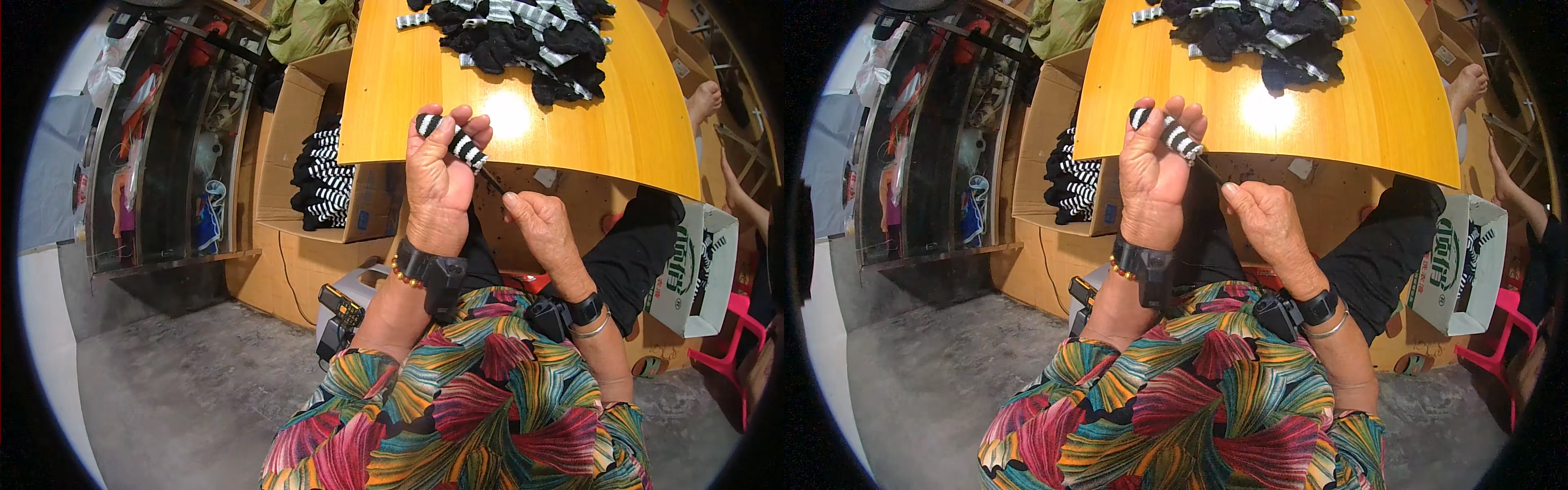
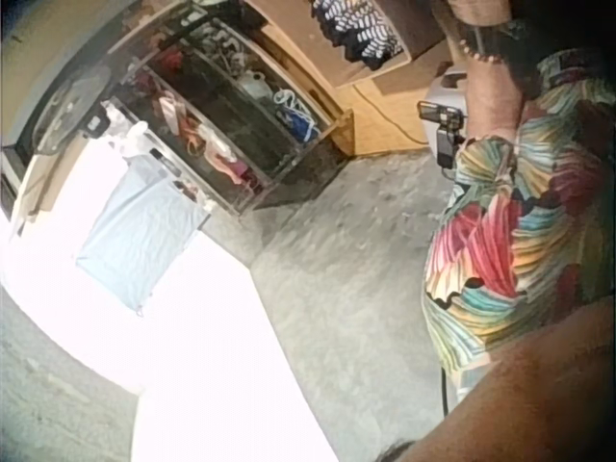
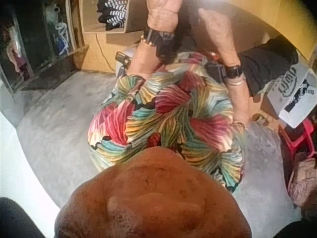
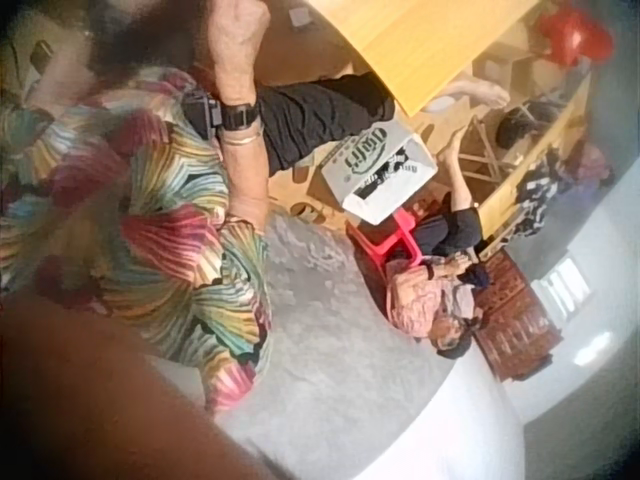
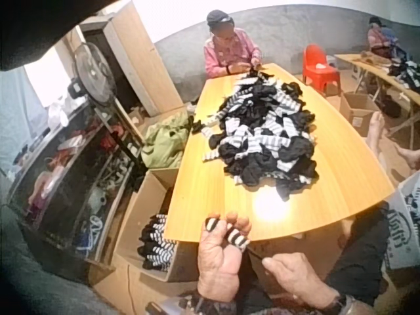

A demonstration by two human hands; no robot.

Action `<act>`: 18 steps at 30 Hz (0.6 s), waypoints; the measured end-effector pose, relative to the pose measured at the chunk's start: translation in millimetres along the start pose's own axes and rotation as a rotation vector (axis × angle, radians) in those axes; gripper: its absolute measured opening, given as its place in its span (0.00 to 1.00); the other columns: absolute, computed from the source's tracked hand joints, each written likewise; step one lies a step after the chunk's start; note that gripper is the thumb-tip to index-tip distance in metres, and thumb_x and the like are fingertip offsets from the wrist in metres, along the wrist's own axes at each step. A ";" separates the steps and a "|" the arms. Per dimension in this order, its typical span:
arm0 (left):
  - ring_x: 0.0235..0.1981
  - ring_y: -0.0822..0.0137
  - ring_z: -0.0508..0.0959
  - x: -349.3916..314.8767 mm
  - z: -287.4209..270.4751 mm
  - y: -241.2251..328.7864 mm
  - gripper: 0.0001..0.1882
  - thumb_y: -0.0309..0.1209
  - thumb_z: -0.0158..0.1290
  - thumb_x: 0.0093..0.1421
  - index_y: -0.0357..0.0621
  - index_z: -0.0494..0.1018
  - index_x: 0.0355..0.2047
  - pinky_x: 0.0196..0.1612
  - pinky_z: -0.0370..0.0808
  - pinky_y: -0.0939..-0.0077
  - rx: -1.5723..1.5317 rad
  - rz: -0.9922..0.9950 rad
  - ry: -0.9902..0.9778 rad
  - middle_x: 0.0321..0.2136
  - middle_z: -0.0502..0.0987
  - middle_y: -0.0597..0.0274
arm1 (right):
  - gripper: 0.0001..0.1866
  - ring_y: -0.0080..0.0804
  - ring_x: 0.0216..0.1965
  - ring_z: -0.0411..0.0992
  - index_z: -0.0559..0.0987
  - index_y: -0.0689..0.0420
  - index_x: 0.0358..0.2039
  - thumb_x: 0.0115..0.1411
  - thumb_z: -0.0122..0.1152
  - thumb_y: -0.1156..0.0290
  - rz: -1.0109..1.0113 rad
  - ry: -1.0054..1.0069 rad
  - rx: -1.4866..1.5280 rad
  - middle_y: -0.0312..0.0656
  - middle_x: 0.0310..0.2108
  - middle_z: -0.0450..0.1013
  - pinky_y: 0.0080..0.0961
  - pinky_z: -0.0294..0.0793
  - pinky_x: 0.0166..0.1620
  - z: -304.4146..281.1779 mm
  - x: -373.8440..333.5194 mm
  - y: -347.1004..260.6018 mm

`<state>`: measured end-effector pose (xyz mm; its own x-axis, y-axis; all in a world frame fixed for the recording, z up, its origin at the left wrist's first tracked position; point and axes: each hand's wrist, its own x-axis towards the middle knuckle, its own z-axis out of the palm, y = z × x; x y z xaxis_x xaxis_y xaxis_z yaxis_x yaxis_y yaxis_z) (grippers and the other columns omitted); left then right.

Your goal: Inspecting socks by pulling them over a plastic rod and turning them inside out.

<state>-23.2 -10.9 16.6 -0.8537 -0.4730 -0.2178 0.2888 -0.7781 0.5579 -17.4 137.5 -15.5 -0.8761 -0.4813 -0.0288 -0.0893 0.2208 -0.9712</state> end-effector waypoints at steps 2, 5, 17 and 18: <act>0.27 0.62 0.75 -1.6 -1.3 -2.4 0.13 0.23 0.51 0.54 0.45 0.62 0.39 0.34 0.74 0.65 -0.010 0.039 -0.073 0.26 0.72 0.58 | 0.20 0.29 0.17 0.66 0.72 0.63 0.17 0.58 0.49 0.61 0.002 0.001 0.009 0.43 0.12 0.66 0.25 0.64 0.23 2.2 1.7 -3.7; 0.20 0.69 0.71 -3.0 7.7 -14.6 0.13 0.25 0.50 0.55 0.46 0.60 0.40 0.26 0.72 0.74 0.031 0.154 -0.118 0.22 0.70 0.62 | 0.20 0.29 0.16 0.65 0.72 0.63 0.17 0.58 0.49 0.61 0.000 0.016 0.022 0.43 0.13 0.66 0.26 0.64 0.23 3.9 2.7 -5.0; 0.11 0.76 0.60 -7.4 2.8 -42.1 0.12 0.30 0.47 0.58 0.43 0.62 0.42 0.16 0.61 0.81 -0.014 -0.067 -0.248 0.14 0.61 0.68 | 0.18 0.12 0.11 0.52 0.70 0.56 0.18 0.61 0.48 0.59 0.357 -0.101 0.500 0.27 0.11 0.58 0.13 0.50 0.14 -8.4 8.1 -12.6; 0.11 0.76 0.60 -6.0 4.9 -40.3 0.10 0.31 0.47 0.59 0.43 0.63 0.40 0.16 0.61 0.80 0.006 -0.043 -0.265 0.13 0.61 0.68 | 0.17 0.11 0.10 0.50 0.70 0.54 0.19 0.61 0.47 0.58 0.379 -0.122 0.553 0.26 0.11 0.57 0.12 0.47 0.13 -8.9 8.6 -15.1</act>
<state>-31.9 25.4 -0.7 -0.9490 -0.3143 -0.0242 0.2480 -0.7920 0.5579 -27.8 137.5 1.0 -0.7362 -0.5557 -0.3863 0.4973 -0.0570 -0.8657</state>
